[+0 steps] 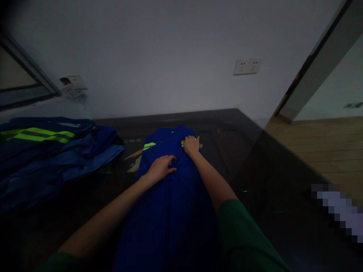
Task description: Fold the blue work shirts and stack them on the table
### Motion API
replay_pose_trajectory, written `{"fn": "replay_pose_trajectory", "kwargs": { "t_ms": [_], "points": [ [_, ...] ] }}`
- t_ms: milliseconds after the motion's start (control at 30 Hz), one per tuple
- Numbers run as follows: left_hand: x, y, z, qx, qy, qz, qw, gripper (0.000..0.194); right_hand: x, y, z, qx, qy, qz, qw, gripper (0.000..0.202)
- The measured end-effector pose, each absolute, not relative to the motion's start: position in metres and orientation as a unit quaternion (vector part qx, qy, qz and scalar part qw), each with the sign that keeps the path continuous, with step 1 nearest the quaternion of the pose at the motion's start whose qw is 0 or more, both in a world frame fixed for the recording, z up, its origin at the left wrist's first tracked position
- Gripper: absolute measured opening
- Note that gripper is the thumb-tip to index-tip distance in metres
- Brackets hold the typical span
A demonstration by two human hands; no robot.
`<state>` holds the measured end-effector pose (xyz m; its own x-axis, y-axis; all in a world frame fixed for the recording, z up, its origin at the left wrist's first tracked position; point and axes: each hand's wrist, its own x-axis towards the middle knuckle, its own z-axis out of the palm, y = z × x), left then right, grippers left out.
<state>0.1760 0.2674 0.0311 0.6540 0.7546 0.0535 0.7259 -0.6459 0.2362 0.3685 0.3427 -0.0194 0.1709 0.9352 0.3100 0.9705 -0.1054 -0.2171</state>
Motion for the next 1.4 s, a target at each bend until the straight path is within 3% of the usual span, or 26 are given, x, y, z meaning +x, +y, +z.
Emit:
{"fn": "replay_pose_trajectory", "kwargs": {
  "t_ms": [167,333,533,633,900,1100,1167,1233,1300,1400],
  "points": [
    [0.157,0.249,0.027,0.907,0.388,0.155,0.056,0.026,0.36,0.314,0.0,-0.587,-0.773,-0.034,0.239,0.028],
    [0.135,0.194,0.035,0.946,0.286,0.111,0.101,0.012,0.354,0.274,0.012,-0.445,-0.859,0.122,0.22,0.017],
    [0.13,0.139,0.037,0.938,0.311,0.054,0.141,0.034,0.353,0.265,0.011,-0.411,-0.845,0.26,0.221,0.012],
    [0.129,0.123,0.031,0.956,0.264,0.076,0.105,0.053,0.348,0.268,0.007,-0.429,-0.84,0.254,0.211,0.008],
    [0.116,0.081,0.021,0.973,0.18,0.049,0.135,0.057,0.342,0.263,-0.01,-0.442,-0.844,0.182,0.243,0.005],
    [0.115,0.045,0.019,0.972,0.159,0.023,0.173,0.077,0.34,0.257,-0.005,-0.435,-0.865,0.13,0.215,0.005],
    [0.116,0.033,0.016,0.967,0.161,0.018,0.195,0.074,0.336,0.251,0.002,-0.447,-0.87,0.088,0.188,0.004],
    [0.115,0.022,0.018,0.958,0.135,0.013,0.251,0.058,0.331,0.238,0.012,-0.464,-0.869,0.042,0.167,0.008],
    [0.108,0.012,0.025,0.934,0.094,0.013,0.345,0.045,0.329,0.216,0.022,-0.475,-0.864,0.009,0.165,0.018],
    [0.086,-0.003,0.039,0.865,0.121,0.036,0.486,0.041,0.333,0.161,0.04,-0.47,-0.862,0.008,0.189,0.035]
  ]
}}
